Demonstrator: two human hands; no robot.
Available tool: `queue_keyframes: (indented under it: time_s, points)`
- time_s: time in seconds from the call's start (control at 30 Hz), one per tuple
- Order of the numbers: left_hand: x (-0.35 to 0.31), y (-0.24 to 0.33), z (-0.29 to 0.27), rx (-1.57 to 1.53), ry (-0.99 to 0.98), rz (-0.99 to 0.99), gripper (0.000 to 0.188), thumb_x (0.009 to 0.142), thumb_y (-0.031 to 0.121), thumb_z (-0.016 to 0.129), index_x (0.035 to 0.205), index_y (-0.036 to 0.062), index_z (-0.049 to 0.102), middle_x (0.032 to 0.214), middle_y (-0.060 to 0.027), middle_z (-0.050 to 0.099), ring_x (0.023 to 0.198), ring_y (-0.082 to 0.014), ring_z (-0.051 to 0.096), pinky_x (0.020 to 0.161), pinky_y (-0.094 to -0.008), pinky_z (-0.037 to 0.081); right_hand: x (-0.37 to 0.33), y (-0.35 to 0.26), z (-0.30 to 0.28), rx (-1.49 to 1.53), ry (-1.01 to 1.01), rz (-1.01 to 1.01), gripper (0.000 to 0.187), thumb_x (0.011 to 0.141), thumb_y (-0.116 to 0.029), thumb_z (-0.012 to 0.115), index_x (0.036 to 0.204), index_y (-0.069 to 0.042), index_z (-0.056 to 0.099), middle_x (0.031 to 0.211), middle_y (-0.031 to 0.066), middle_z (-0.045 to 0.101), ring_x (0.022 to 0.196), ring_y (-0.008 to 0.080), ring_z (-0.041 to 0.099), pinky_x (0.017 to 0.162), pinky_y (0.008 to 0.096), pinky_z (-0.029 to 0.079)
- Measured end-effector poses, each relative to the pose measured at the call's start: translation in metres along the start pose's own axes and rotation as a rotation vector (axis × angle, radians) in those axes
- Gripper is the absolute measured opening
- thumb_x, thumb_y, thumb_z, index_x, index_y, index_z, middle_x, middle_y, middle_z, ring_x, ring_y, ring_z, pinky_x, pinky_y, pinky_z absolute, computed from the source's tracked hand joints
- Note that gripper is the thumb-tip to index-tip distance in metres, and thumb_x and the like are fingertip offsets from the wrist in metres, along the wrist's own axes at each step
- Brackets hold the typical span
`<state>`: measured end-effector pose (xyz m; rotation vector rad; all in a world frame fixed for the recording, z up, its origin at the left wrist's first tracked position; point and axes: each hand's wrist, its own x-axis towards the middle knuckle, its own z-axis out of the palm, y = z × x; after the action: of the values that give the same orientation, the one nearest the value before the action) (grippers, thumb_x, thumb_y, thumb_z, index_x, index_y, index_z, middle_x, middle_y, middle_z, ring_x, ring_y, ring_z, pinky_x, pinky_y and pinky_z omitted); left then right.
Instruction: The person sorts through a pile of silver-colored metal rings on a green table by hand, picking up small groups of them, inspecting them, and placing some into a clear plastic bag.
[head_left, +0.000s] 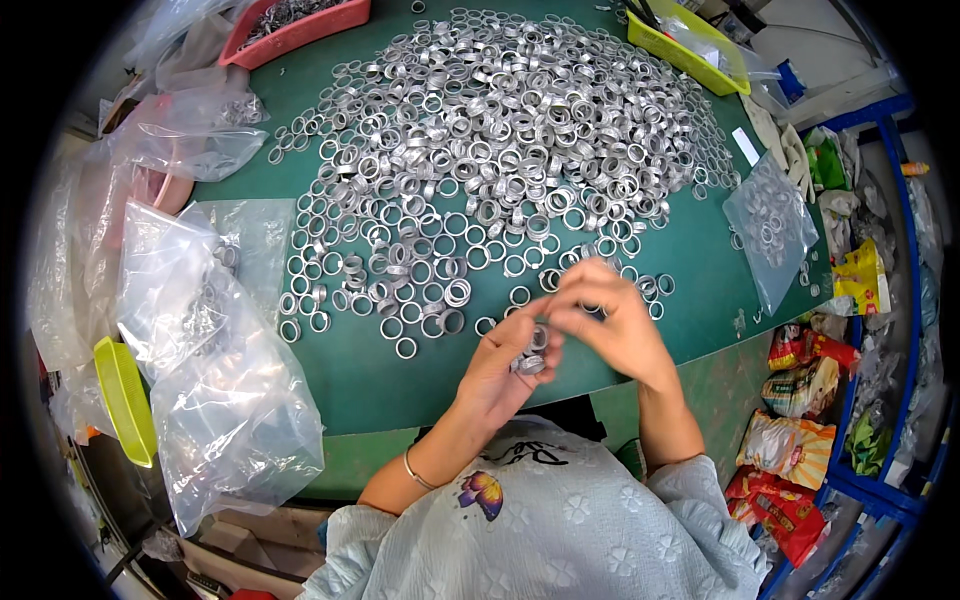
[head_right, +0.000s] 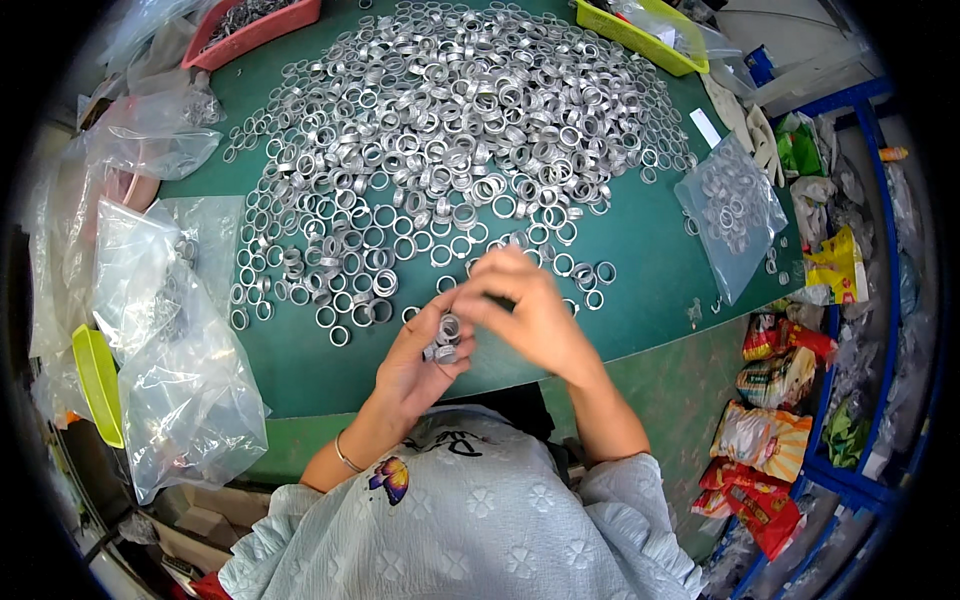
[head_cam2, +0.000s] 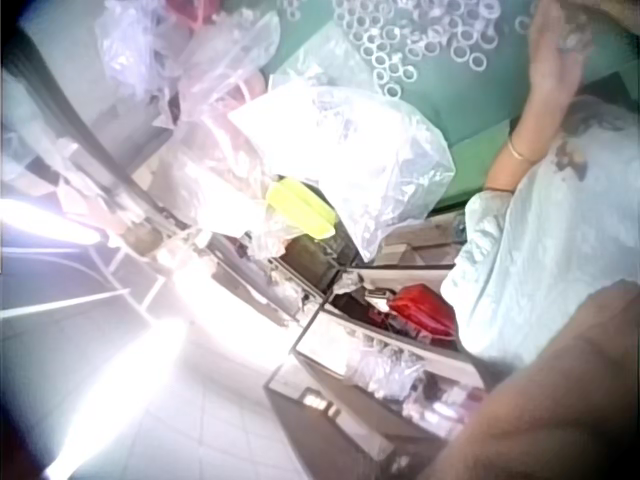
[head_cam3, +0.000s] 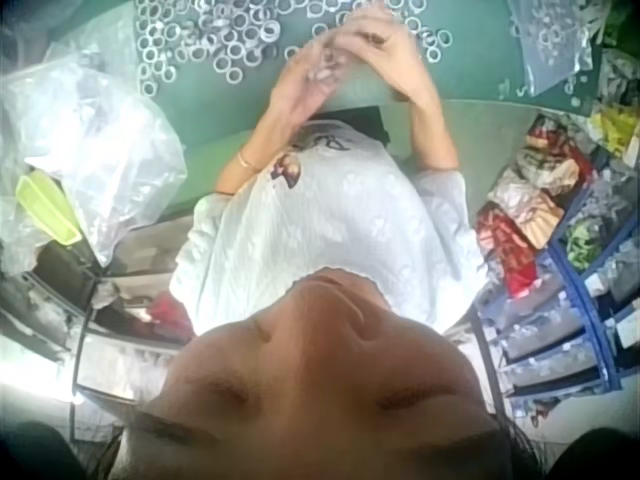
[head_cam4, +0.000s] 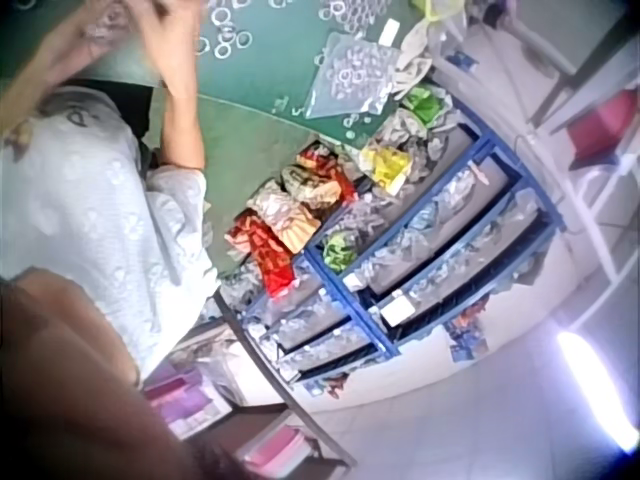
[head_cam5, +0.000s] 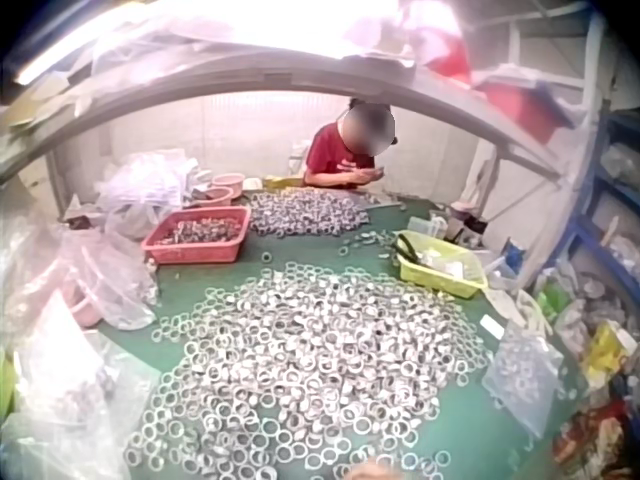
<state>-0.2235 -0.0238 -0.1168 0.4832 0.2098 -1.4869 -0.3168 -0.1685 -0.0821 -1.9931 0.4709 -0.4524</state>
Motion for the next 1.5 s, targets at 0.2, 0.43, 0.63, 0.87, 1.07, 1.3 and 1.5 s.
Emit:
queue_keyframes:
  time_s: [0.2, 0.43, 0.63, 0.87, 1.07, 1.3, 1.5]
  points:
    - [0.000, -0.003, -0.026, -0.099, -0.112, -0.128, 0.021, 0.089, 0.018, 0.056, 0.105, 0.0050, 0.060, 0.097, -0.0095, 0.060, 0.081, -0.0180, 0.061, 0.055, -0.0242, 0.046, 0.043, 0.037, 0.010, -0.475, 0.240, -0.144, 0.012, 0.072, -0.006, 0.068, 0.083, -0.004, 0.065, 0.085, 0.0078, 0.055, 0.084, 0.0267, 0.050, 0.075, 0.0372, 0.039]
    - [-0.005, -0.005, -0.014, 0.020, 0.124, -0.035, 0.021, 0.084, 0.006, 0.060, 0.105, 0.0034, 0.060, 0.095, -0.0087, 0.058, 0.082, -0.0167, 0.058, 0.050, -0.0203, 0.040, 0.023, 0.040, -0.007, -0.841, 0.299, -0.007, 0.013, 0.067, -0.005, 0.070, 0.078, -0.005, 0.063, 0.089, 0.0070, 0.054, 0.088, 0.0268, 0.050, 0.074, 0.0387, 0.037]
    - [-0.004, -0.005, -0.014, -0.040, 0.041, -0.094, 0.022, 0.085, 0.004, 0.058, 0.106, 0.0032, 0.060, 0.092, -0.0067, 0.055, 0.078, -0.0134, 0.052, 0.050, -0.0196, 0.038, 0.033, 0.029, 0.003, -0.693, 0.272, -0.120, 0.017, 0.067, -0.008, 0.071, 0.083, -0.006, 0.065, 0.093, 0.0061, 0.053, 0.091, 0.0250, 0.048, 0.077, 0.0380, 0.035]
    - [-0.006, 0.002, -0.004, -0.021, 0.125, -0.004, 0.042, 0.087, 0.011, 0.058, 0.128, 0.0062, 0.046, 0.109, -0.0060, 0.057, 0.093, -0.0167, 0.057, 0.060, -0.0221, 0.050, 0.021, 0.017, 0.003, -0.284, 0.083, -0.071, 0.009, 0.071, -0.007, 0.069, 0.078, -0.004, 0.064, 0.092, 0.0063, 0.056, 0.085, 0.0252, 0.051, 0.081, 0.0350, 0.038]
    - [0.001, 0.002, -0.025, -0.065, 0.024, 0.033, 0.035, 0.089, 0.016, 0.058, 0.122, 0.0066, 0.051, 0.106, -0.0062, 0.058, 0.094, -0.0178, 0.057, 0.058, -0.0221, 0.049, 0.037, 0.012, 0.015, -0.193, 0.044, 0.046, 0.016, 0.072, -0.014, 0.071, 0.080, -0.002, 0.063, 0.090, 0.0073, 0.060, 0.081, 0.0242, 0.053, 0.081, 0.0373, 0.040]
    - [-0.003, 0.001, -0.020, -0.066, 0.024, 0.017, 0.029, 0.089, 0.010, 0.056, 0.117, 0.0053, 0.054, 0.098, -0.0073, 0.054, 0.087, -0.0169, 0.053, 0.050, -0.0190, 0.040, 0.058, 0.048, 0.043, -0.620, 0.204, -0.141, 0.017, 0.069, -0.013, 0.072, 0.080, -0.003, 0.064, 0.086, 0.0081, 0.057, 0.085, 0.0260, 0.050, 0.074, 0.0378, 0.038]
    - [-0.005, 0.006, -0.021, -0.108, 0.072, 0.075, 0.038, 0.089, 0.012, 0.056, 0.126, 0.0067, 0.047, 0.100, -0.0056, 0.053, 0.090, -0.0163, 0.052, 0.053, -0.0200, 0.041, 0.032, 0.031, 0.027, 0.076, 0.071, 0.119, 0.013, 0.075, -0.002, 0.068, 0.084, 0.003, 0.061, 0.091, 0.0058, 0.054, 0.078, 0.0140, 0.052, 0.068, 0.0254, 0.043]
